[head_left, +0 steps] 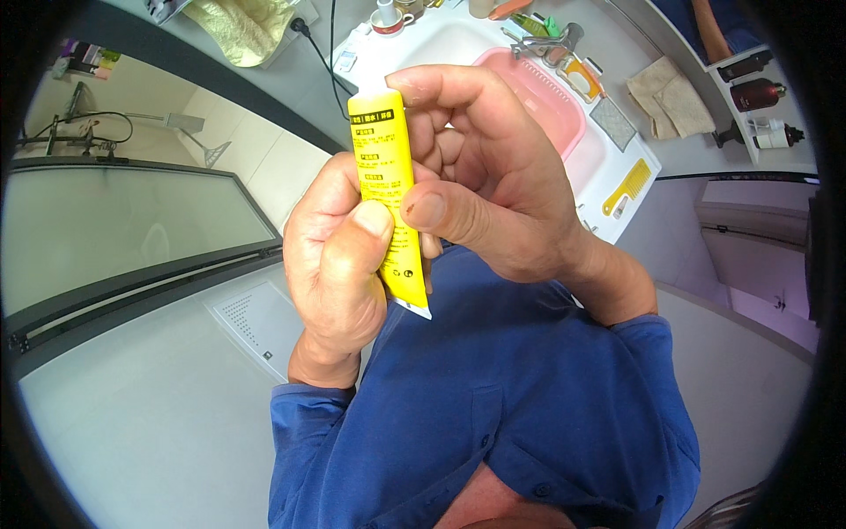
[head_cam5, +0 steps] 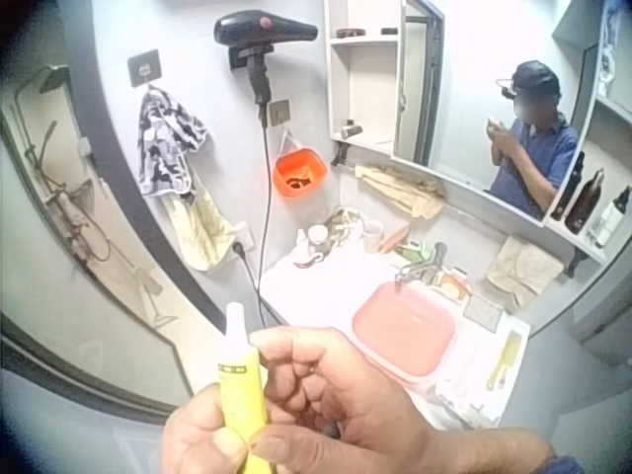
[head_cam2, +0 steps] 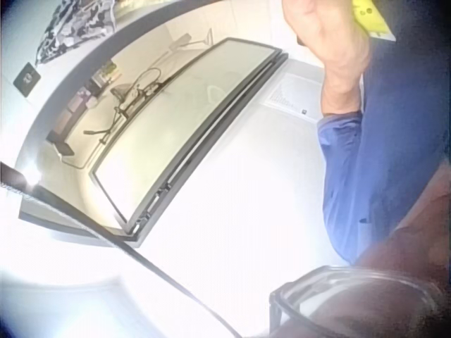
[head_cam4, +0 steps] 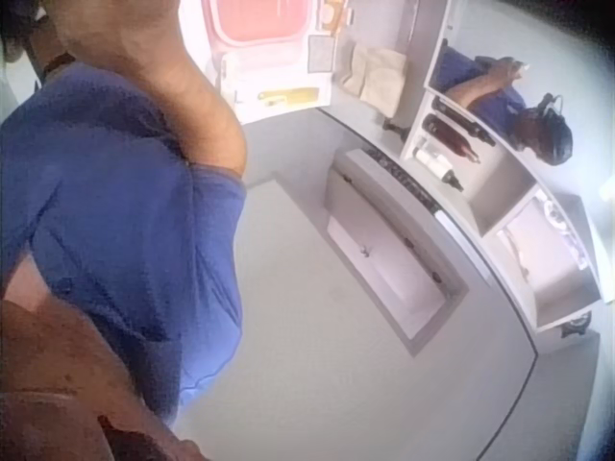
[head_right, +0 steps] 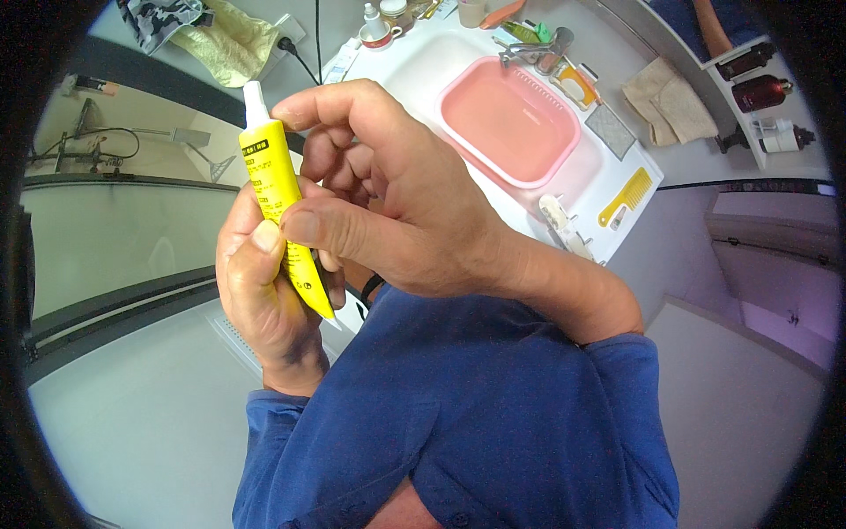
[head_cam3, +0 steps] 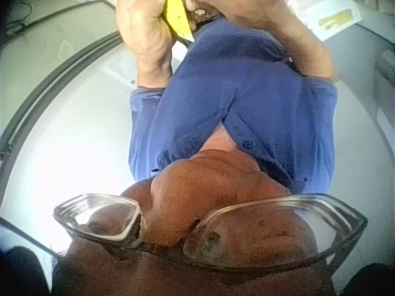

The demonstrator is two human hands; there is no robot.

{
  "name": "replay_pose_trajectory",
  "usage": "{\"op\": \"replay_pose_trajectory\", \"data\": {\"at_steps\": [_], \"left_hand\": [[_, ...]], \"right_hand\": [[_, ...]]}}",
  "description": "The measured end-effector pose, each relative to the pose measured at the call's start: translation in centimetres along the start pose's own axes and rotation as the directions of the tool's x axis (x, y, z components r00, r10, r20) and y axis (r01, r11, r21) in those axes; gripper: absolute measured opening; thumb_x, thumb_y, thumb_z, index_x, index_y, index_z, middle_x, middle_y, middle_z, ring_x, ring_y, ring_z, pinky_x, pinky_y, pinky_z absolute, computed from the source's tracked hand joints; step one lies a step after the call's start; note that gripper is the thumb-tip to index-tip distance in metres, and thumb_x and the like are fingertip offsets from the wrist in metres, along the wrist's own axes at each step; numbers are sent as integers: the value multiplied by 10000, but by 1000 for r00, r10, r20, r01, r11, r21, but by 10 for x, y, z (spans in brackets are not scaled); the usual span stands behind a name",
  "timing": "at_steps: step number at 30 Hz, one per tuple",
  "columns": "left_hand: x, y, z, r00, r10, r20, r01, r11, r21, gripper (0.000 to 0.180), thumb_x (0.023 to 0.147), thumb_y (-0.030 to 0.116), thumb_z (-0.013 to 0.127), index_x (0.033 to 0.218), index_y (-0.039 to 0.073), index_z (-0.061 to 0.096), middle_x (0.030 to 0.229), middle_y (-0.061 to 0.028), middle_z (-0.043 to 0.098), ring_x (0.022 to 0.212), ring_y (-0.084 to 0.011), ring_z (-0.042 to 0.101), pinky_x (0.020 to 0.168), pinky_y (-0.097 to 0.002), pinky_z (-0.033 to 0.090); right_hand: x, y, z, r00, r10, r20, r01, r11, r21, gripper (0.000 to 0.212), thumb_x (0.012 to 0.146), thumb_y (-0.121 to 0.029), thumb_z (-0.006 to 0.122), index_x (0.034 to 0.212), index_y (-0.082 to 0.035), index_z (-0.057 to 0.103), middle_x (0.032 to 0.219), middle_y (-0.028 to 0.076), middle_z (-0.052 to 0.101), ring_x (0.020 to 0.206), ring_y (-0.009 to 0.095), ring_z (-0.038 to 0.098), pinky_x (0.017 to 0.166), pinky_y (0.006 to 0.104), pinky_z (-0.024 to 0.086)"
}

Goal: The person applies adhesive from a yellow tube onto a white plastic rack and then presses the rack against a bathroom wall to mount it.

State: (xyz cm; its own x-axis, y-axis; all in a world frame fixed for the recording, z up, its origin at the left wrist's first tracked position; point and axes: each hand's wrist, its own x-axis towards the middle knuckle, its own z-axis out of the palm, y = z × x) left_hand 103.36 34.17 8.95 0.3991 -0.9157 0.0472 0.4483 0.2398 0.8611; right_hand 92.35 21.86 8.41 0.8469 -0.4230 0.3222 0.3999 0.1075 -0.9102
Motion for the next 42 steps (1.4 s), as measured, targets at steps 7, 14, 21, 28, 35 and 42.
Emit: {"op": "replay_pose_trajectory", "data": {"at_steps": [7,14,21,28,35,42], "left_hand": [[0,-3,-2,1000,11,-9,-11,1000,-11,348,954,254,544,1110,-55,578,936,-131,654,723,-141,617,660,-271,520],[0,-2,-6,999,39,-6,-39,999,16,305,947,221,562,1095,-45,578,924,-127,657,733,-135,618,676,-273,521],[0,-4,-7,996,89,-9,-89,996,-32,224,944,157,563,1055,-38,571,938,-126,661,776,-120,614,724,-271,518],[1,-5,-7,992,129,-12,-130,991,-12,179,946,119,568,1036,-35,565,945,-127,662,789,-116,613,741,-271,515],[2,-8,-8,988,154,-29,-154,988,-5,164,945,110,591,1021,-32,561,924,-122,658,787,-119,616,730,-271,521],[3,-8,-9,986,165,-33,-165,986,-4,145,938,85,609,1016,-24,554,929,-124,654,789,-124,622,729,-277,531]], "right_hand": [[-1,7,-1,1000,-16,-1,16,1000,-10,581,969,-96,657,1437,19,333,1201,125,564,960,114,618,761,221,524],[1,4,-2,1000,-10,13,10,1000,-28,601,976,-105,648,1454,26,309,1247,131,541,982,127,620,781,228,526],[1,3,-1,999,29,26,-29,1000,-9,610,982,-118,641,1463,31,297,1289,141,520,1024,151,627,852,261,525],[-1,8,-2,999,49,19,-49,998,27,614,988,-138,637,1471,35,300,1308,148,516,1065,160,627,894,265,514],[0,9,-3,998,61,23,-62,998,26,613,991,-147,635,1472,38,303,1309,144,526,1082,160,626,901,264,513],[0,10,-3,998,57,30,-58,998,28,603,996,-147,626,1472,40,308,1309,145,532,1079,156,631,902,264,514]]}}
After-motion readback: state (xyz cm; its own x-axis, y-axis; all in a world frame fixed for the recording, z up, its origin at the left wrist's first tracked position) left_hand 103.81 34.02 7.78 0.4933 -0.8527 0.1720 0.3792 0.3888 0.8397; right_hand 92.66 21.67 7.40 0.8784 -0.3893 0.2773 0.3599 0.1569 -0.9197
